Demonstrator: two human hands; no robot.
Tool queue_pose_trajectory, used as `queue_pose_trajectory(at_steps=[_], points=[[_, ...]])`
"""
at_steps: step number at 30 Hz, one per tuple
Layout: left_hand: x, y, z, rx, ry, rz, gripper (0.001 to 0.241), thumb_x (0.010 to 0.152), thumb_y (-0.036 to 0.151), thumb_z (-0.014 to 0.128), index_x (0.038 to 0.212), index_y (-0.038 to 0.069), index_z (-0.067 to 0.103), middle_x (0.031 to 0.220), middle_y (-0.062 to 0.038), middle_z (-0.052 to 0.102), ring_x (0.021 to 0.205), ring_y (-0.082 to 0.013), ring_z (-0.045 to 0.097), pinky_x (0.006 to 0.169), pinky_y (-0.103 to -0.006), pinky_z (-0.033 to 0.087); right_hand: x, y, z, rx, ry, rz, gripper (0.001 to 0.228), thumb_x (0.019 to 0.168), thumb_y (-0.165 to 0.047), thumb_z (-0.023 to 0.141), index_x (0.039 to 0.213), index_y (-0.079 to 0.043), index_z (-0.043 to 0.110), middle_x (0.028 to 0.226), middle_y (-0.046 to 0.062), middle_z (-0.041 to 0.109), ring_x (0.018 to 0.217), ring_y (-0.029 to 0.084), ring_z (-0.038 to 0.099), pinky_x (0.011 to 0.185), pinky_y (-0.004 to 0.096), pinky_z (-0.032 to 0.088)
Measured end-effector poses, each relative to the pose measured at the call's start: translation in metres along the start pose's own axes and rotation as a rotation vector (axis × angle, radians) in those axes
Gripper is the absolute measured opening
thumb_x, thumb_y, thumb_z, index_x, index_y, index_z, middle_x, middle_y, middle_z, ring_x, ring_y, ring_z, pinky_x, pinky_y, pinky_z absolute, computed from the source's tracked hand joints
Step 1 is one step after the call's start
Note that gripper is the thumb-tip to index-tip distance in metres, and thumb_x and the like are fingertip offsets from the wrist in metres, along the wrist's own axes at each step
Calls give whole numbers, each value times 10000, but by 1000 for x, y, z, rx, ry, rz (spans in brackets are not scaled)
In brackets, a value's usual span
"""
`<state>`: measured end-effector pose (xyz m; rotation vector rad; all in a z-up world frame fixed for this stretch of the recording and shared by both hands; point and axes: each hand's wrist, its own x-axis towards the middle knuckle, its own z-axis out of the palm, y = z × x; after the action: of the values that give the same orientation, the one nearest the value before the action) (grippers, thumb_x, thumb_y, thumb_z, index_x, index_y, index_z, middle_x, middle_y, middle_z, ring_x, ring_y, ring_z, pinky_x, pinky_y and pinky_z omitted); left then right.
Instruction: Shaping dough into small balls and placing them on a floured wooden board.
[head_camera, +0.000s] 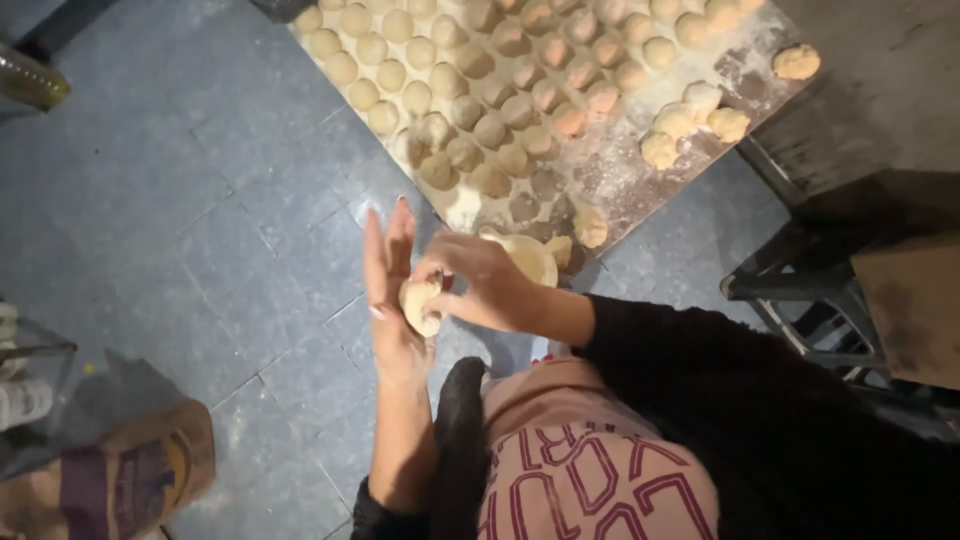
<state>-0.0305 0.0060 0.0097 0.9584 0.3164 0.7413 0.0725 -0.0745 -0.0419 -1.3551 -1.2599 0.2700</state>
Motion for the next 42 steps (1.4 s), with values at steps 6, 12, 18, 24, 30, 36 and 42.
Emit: queue_pose_trajectory(at_steps=[6,12,18,24,30,36,42], points=[[-12,-75,-100,150,395,-27,532,1093,292,628,1271,-205,570,1302,-260,706,1163,-357,688,932,-525,527,-12,-10,39,-86,-95,78,245,901,47,655,1128,-31,709,928,128,660,795,249,684,640,333,542],[-14,-20,-58,234,-9,-92,480,1000,333,594,1413,108,498,1387,-16,598,1270,-158,588,1073,-315,449,26,-25,11,-166,171,-291,232,703,-67,776,823,-35,581,856,159,617,806,336,612,721,426,505],[-27,-94,-131,144,327,78,593,1101,341,685,1184,-240,600,1181,-323,684,1118,-380,622,1048,-480,493,-13,-3,51,118,109,71,152,872,-19,764,869,-80,624,899,92,690,780,204,693,673,303,560],[-34,-55,-92,187,-72,-6,647,1041,441,579,1378,-111,609,1373,-220,655,1284,-291,603,1115,-357,465,-9,-5,29,-534,-337,-229,160,830,-63,789,771,-123,653,756,69,648,704,245,654,600,400,494],[-25,2,-10,-28,19,303,604,942,331,734,1432,127,447,1401,-148,569,1283,-281,590,1002,-395,541,4,-18,22,-39,-100,31,93,779,-70,713,864,-51,680,799,89,651,707,258,662,619,378,523],[-35,-92,-100,79,300,50,462,1075,248,728,1176,-200,672,1228,-369,687,1055,-349,699,959,-416,578,-33,-9,37,-237,-30,-143,180,888,-22,649,1055,-47,711,1021,92,704,918,283,707,764,380,566],[-26,16,-3,-232,-50,-3,646,858,488,773,1372,151,575,1396,-108,608,1162,-176,698,976,-285,565,10,-19,5,-54,-8,-4,292,720,-91,745,950,25,607,928,125,630,794,262,680,674,376,545]])
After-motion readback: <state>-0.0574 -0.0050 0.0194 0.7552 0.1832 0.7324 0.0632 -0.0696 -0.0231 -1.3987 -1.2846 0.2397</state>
